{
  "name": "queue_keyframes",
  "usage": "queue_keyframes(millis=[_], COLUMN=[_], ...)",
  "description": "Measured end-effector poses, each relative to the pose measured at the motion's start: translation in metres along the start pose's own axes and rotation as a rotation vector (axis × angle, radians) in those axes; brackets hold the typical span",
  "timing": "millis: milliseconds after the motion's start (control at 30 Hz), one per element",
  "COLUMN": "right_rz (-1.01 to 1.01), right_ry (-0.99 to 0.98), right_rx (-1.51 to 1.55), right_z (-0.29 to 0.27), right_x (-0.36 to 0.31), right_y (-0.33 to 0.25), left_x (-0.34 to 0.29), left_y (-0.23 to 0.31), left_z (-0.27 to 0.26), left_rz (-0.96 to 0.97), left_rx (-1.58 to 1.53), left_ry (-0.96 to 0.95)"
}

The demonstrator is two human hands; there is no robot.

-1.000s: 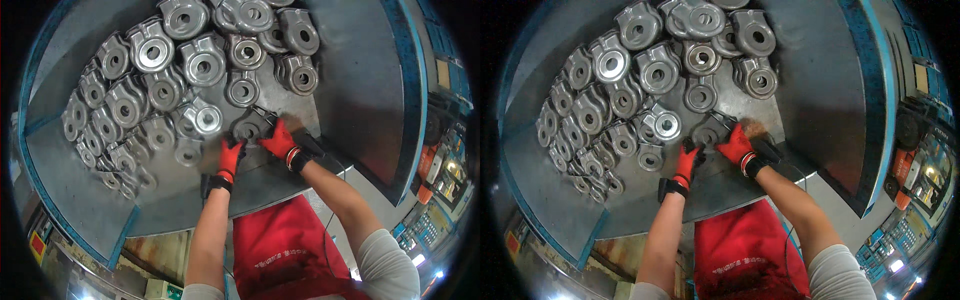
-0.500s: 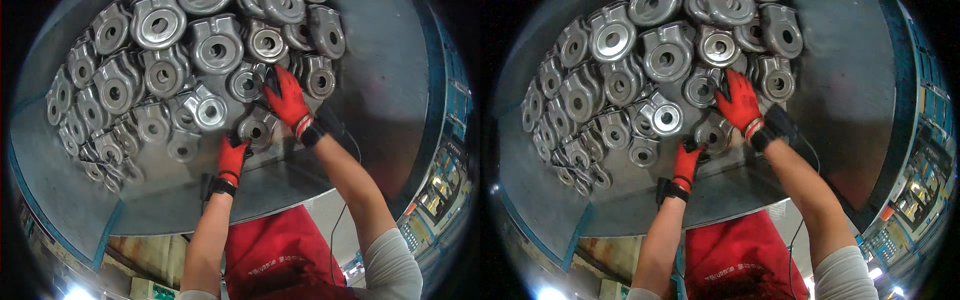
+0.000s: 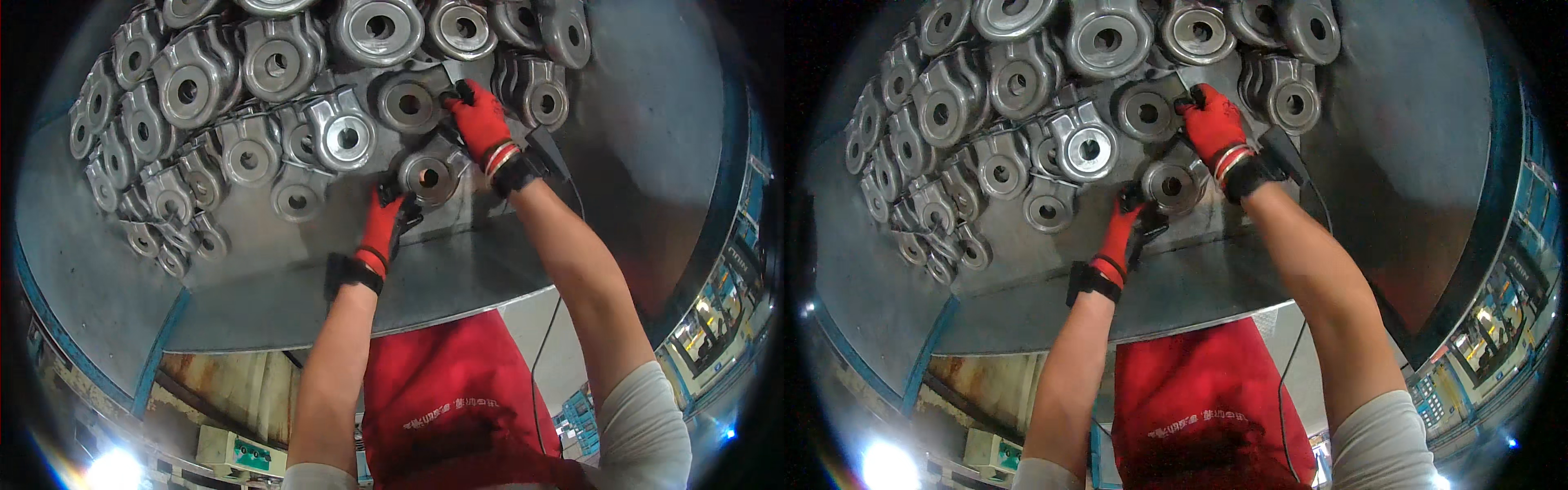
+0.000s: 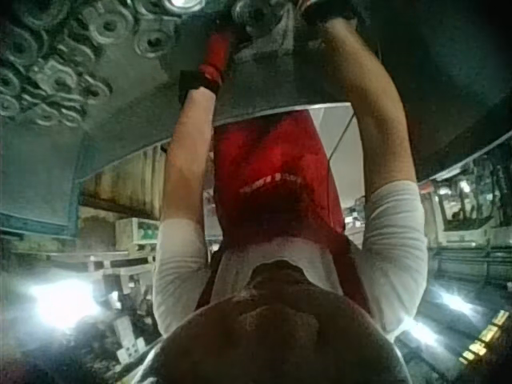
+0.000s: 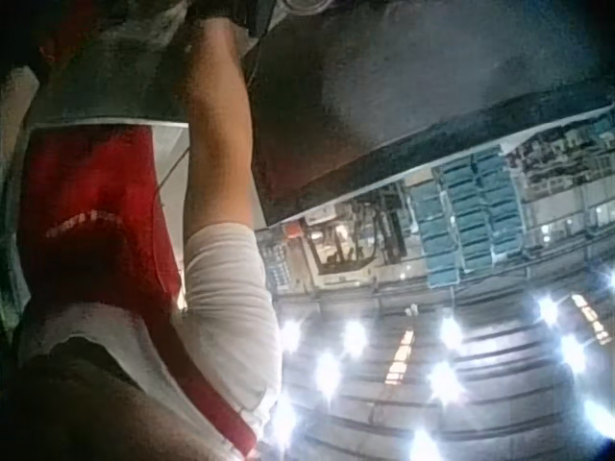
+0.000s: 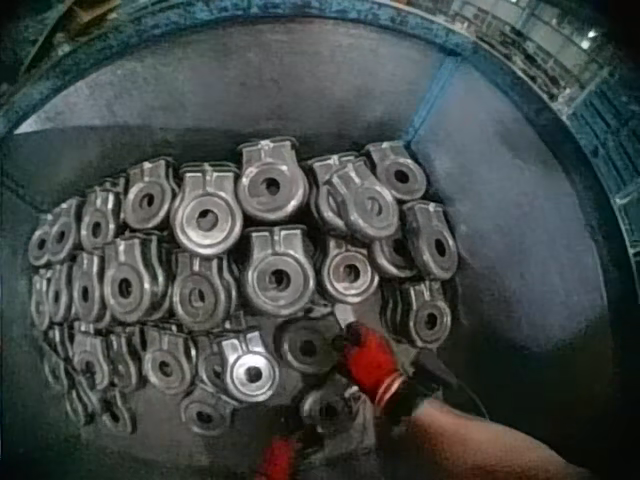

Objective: Operating a press machine and using a handheld tool to inspect or polish metal rings in a factory setting.

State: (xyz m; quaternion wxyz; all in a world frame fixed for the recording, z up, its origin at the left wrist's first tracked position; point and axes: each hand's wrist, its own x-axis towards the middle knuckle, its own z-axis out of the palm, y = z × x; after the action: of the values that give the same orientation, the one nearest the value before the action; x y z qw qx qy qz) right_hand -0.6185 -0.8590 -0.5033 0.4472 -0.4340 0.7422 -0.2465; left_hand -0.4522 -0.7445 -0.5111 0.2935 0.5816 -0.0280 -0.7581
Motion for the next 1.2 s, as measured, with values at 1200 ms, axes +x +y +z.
queue_keyframes(millis=[1200], right_rz=[-0.669], right_ry=[-0.171], right_rx=[-0.707], right_z=[0.091], right_x=[0.009], right_y=[-0.036], left_x=[-0.026], left_y=[0.003], left_z=[-0.078], left_rz=[0.311], left_rx=[0.605], left_ry=[0.405])
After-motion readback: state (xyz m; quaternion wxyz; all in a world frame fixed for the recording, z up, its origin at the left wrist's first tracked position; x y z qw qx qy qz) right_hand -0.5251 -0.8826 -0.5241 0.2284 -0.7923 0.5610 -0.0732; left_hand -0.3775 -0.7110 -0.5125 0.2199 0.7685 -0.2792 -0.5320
